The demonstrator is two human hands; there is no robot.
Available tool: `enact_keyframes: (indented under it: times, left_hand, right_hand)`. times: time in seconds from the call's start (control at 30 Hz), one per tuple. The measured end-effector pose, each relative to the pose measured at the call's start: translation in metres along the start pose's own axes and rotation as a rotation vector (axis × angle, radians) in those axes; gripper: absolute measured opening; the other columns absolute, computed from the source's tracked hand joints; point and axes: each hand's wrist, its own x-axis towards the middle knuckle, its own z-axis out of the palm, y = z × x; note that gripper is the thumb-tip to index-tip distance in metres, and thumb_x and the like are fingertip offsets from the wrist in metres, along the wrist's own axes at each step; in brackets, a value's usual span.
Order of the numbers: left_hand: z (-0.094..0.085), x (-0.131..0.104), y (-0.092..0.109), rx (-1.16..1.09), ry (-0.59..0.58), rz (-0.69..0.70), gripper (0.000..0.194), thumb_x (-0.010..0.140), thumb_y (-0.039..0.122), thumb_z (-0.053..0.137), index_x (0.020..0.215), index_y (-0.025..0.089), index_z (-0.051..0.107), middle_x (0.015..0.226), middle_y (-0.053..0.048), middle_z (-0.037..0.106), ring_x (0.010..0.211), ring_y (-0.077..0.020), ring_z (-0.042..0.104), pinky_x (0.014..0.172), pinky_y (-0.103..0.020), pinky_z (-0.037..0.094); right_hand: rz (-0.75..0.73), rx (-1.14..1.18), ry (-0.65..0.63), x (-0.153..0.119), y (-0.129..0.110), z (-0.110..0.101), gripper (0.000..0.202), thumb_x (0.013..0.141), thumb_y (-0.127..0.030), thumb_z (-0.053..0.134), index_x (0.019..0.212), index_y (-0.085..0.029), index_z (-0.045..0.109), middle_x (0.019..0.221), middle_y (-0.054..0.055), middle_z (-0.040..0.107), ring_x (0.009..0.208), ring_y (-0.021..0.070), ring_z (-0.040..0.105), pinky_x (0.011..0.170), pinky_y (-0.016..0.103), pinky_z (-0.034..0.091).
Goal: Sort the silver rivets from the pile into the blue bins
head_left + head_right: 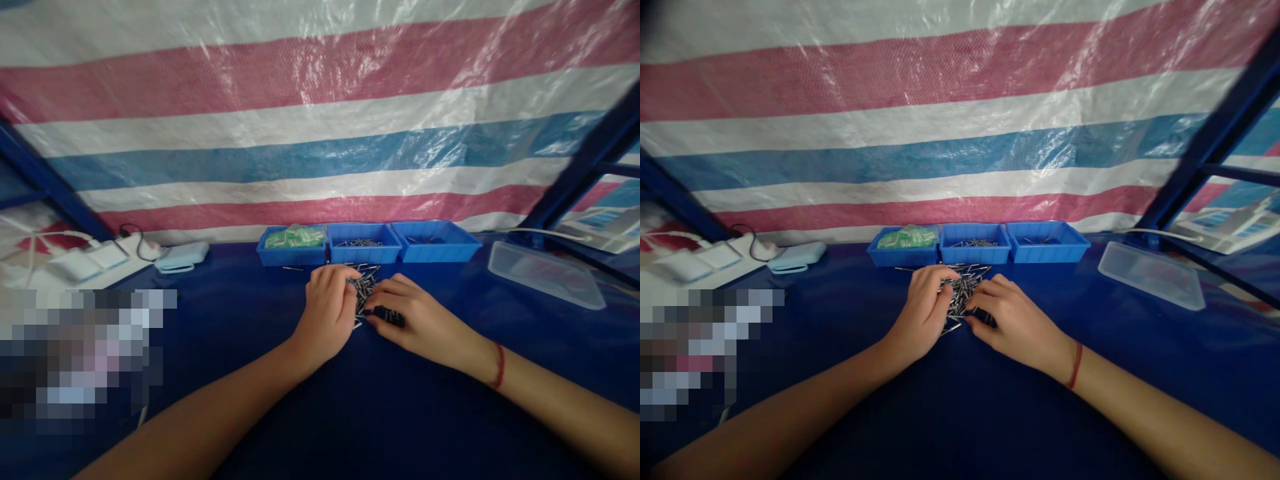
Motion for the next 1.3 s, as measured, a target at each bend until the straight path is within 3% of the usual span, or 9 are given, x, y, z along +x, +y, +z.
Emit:
enact_keyframes:
  times: [0.37, 0.5, 0.63, 0.87, 1.3]
  left_hand:
    - [-0.002, -0.001, 0.001, 0.002, -0.045, 0.017, 0.018, 0.092, 0.015, 0.038, 0.100, 0.021, 0.052, 0.106, -0.005, 0.059, 0.104, -0.0209, 0.048, 0.092, -0.040, 0.039]
    - [-0.003, -0.002, 0.001, -0.082, -0.001, 0.028, 0.019, 0.095, 0.020, 0.034, 0.106, 0.019, 0.050, 0.108, -0.006, 0.058, 0.105, -0.0190, 0.049, 0.094, -0.038, 0.039]
    - [-0.004, -0.002, 0.000, -0.148, -0.002, 0.050, 0.018, 0.092, 0.024, 0.045, 0.108, 0.019, 0.048, 0.104, -0.006, 0.058, 0.101, -0.0193, 0.052, 0.091, -0.036, 0.041]
    - [-0.006, 0.001, 0.001, -0.198, -0.051, 0.134, 0.007, 0.089, 0.024, 0.052, 0.094, 0.020, 0.054, 0.091, -0.003, 0.063, 0.090, -0.0175, 0.057, 0.083, -0.032, 0.044]
    - [-0.007, 0.000, 0.001, -0.228, -0.040, 0.073, 0.011, 0.092, 0.023, 0.045, 0.089, 0.019, 0.054, 0.086, -0.003, 0.060, 0.084, -0.0162, 0.057, 0.078, -0.030, 0.045]
  right_hand:
    - [-0.049, 0.035, -0.055, 0.000, -0.003, 0.005, 0.014, 0.086, -0.020, 0.050, 0.086, -0.020, 0.064, 0.087, 0.006, 0.061, 0.079, 0.0201, 0.056, 0.072, 0.038, 0.044]
    - [0.065, 0.145, 0.057, 0.000, -0.001, 0.003, 0.013, 0.087, -0.023, 0.049, 0.085, -0.020, 0.062, 0.088, 0.006, 0.061, 0.083, 0.0198, 0.057, 0.074, 0.036, 0.046]
    - [0.207, 0.349, 0.169, 0.001, -0.005, 0.001, 0.016, 0.088, -0.029, 0.049, 0.083, -0.020, 0.061, 0.082, 0.004, 0.062, 0.075, 0.0168, 0.058, 0.067, 0.031, 0.047]
    - [0.277, 0.533, 0.168, 0.001, -0.011, 0.002, 0.022, 0.088, -0.037, 0.050, 0.088, -0.020, 0.064, 0.082, 0.004, 0.065, 0.076, 0.0176, 0.060, 0.067, 0.030, 0.047]
    - [0.281, 0.530, 0.129, 0.001, -0.009, 0.003, 0.019, 0.088, -0.034, 0.049, 0.090, -0.021, 0.062, 0.089, 0.005, 0.062, 0.081, 0.0178, 0.059, 0.073, 0.033, 0.047]
